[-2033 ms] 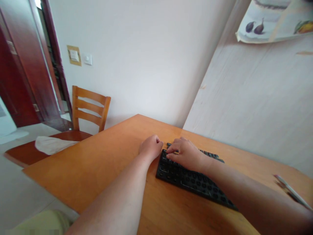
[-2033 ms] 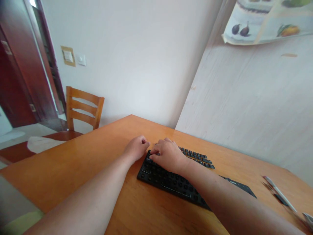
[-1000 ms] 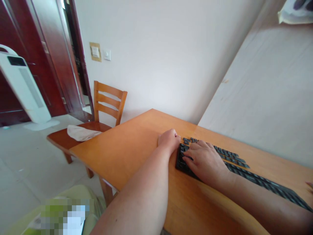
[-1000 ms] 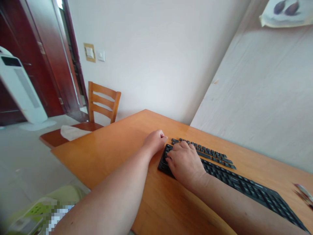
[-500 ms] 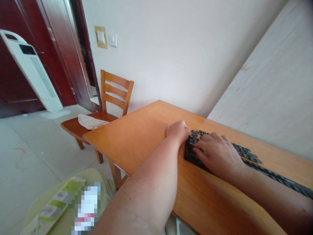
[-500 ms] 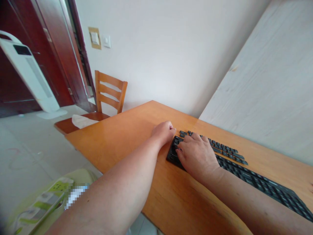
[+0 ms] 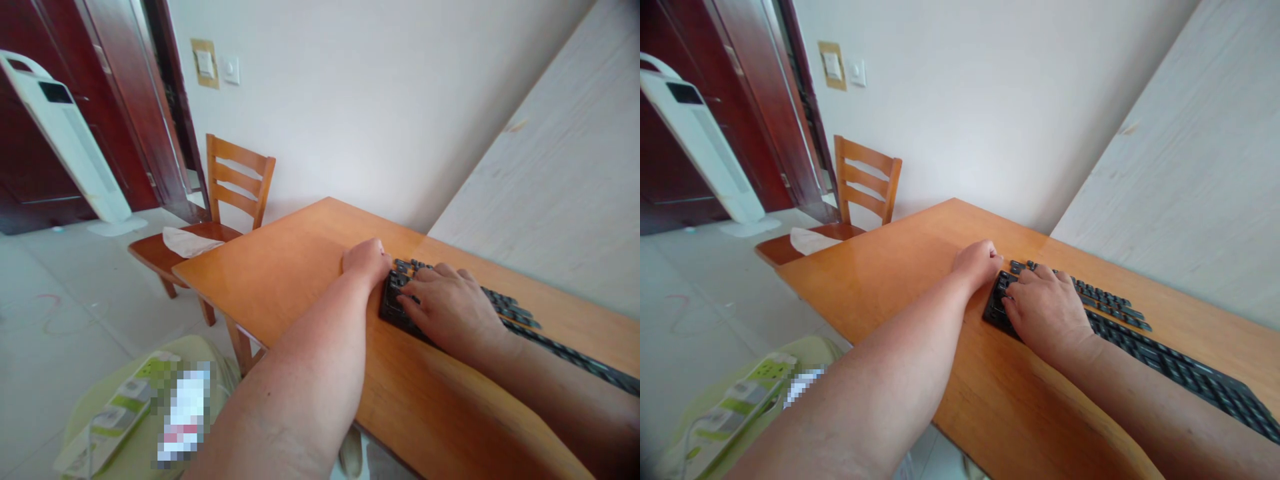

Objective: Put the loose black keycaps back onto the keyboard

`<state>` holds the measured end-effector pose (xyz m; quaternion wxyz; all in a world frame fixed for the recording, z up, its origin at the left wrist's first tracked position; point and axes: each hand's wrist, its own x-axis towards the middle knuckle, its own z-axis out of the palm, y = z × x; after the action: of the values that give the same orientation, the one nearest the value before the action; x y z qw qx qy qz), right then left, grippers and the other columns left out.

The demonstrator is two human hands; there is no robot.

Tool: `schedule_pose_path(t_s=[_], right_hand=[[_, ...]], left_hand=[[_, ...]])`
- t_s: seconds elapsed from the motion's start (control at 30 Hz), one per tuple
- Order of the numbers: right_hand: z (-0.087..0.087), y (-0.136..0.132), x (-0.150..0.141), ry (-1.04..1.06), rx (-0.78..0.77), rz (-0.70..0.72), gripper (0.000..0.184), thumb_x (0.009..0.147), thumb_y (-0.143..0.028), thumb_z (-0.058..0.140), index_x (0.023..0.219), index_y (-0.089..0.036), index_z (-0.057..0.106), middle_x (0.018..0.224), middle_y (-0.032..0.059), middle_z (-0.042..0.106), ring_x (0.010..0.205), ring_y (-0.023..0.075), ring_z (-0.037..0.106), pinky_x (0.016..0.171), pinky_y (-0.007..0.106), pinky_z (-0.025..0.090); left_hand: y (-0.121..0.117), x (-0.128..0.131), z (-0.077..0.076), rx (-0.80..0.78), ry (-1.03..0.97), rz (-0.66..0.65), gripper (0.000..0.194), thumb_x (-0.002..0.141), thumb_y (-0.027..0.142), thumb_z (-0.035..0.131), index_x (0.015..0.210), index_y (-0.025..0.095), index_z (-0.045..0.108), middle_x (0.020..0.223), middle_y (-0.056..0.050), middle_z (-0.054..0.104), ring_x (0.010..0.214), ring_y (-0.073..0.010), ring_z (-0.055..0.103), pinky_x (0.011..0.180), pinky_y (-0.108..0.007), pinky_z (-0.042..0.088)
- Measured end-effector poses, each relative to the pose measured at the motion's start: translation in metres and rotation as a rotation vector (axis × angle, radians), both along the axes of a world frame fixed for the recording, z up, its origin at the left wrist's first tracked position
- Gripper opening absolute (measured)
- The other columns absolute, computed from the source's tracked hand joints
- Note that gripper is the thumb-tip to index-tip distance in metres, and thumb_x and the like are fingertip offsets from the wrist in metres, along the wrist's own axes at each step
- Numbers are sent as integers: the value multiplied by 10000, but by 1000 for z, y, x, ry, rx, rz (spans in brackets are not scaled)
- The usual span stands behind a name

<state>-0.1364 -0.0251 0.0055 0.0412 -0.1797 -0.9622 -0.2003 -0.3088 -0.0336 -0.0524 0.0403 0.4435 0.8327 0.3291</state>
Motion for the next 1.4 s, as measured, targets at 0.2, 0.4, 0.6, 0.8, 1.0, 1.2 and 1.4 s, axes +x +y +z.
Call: schedule_pose_path(t_s=[0.2,0.4,0.6,0.8,1.0,1.2,1.4], right_hand=[[0,1,0,18,-17,-1,234,930,-349,544,868,-249,746,911,84,661,954,282,530,780,403,348],[-1,7,2,49,-76,-2,230,929,-364,561,872,-262,758,890,81,653,947,280,535,777,403,359],[-2,19,6,118,-192,15,199,923,-350,577,904,-281,764,915,58,664,944,245,538,806,374,378],[3,17,4,109,-177,37,212,926,-364,572,934,-277,764,908,69,660,942,244,538,815,369,388],[5,4,0,70,-128,24,214,918,-360,585,868,-247,759,921,80,659,987,263,543,830,385,395],[1,6,-1,66,-124,29,224,927,-351,570,907,-241,764,927,89,666,995,271,545,856,401,402],[-1,7,-1,88,-128,66,257,945,-347,537,893,-241,765,904,104,666,985,270,545,865,408,407]], left_hand=[[-2,0,6,16,-42,-12,199,864,335,531,966,235,670,1004,-64,734,946,-225,646,811,-324,441],[-1,3,13,37,-94,-75,177,825,371,567,863,232,669,931,-49,725,884,-224,636,775,-323,441],[3,4,18,125,-212,-243,137,754,310,588,798,212,673,820,-12,711,764,-166,610,652,-252,437],[-6,4,28,50,-308,-273,159,678,278,617,787,183,684,733,-8,674,692,-151,575,564,-235,398],[-22,3,38,-72,-279,-300,190,637,305,644,778,181,663,636,13,587,627,-144,509,506,-244,318],[-32,3,42,-202,-285,-396,198,618,346,674,724,189,618,566,42,483,534,-119,399,476,-266,243],[-33,0,45,-279,-271,-506,160,643,322,666,626,187,581,524,45,453,502,-111,373,481,-268,258]])
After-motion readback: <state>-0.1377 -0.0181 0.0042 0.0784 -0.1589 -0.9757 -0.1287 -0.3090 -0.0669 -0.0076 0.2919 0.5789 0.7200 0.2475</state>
